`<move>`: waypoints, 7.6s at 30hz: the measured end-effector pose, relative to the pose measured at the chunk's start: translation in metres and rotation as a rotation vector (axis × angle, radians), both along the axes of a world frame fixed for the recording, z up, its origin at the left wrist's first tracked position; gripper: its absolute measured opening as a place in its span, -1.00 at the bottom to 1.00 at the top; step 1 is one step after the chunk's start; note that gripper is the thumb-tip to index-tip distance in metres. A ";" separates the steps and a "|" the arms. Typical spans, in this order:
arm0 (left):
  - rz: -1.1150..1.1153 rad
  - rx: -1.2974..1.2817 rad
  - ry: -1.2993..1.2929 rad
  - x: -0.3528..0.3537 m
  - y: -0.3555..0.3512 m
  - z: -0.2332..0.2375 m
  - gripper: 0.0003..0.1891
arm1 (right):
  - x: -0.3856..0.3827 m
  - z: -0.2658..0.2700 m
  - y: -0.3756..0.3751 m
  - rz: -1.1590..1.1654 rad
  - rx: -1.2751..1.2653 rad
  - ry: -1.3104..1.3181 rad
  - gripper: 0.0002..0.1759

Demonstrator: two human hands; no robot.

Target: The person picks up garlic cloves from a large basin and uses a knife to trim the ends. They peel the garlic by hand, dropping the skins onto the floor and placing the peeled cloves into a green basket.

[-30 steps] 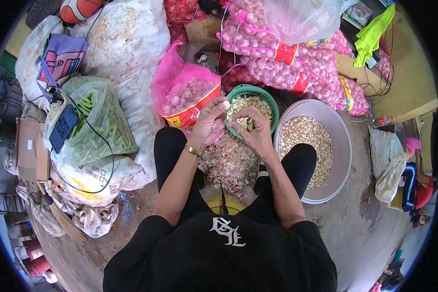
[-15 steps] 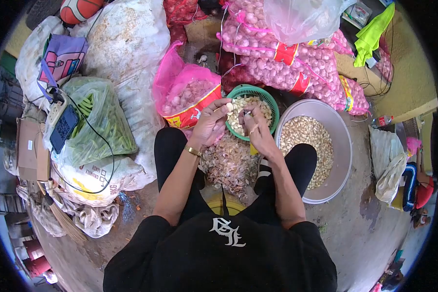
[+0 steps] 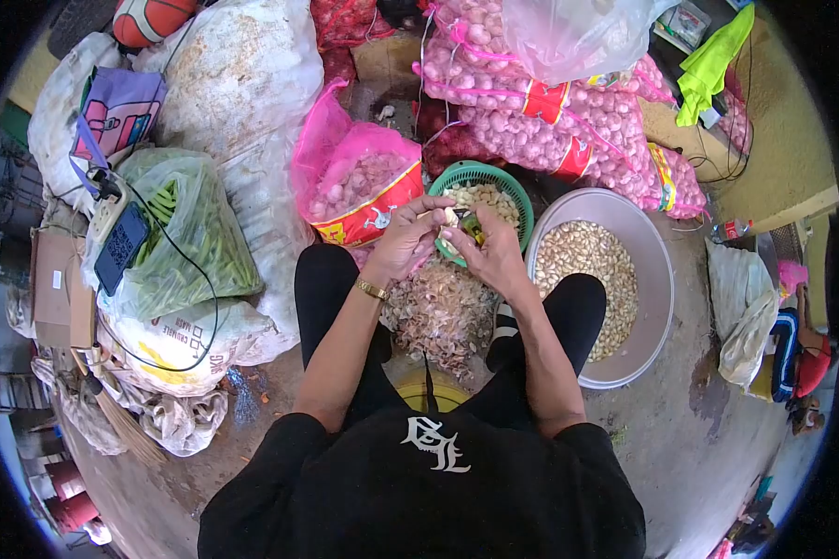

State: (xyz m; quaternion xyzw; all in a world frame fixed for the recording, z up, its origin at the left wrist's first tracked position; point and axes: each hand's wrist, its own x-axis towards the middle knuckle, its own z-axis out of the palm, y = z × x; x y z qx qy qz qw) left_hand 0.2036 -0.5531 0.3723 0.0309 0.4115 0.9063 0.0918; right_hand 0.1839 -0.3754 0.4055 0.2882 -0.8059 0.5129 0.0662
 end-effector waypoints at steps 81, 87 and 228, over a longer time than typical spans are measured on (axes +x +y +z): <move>-0.171 0.299 -0.229 0.007 0.021 -0.008 -0.74 | -0.011 0.005 0.011 0.191 0.017 -0.213 -0.50; -0.198 0.317 -0.223 0.006 0.021 -0.013 -0.80 | -0.011 -0.002 0.008 0.160 0.021 -0.128 -0.50; 0.135 -0.166 0.162 0.001 0.005 0.007 -0.84 | 0.008 0.026 0.006 -0.145 0.253 0.064 -0.73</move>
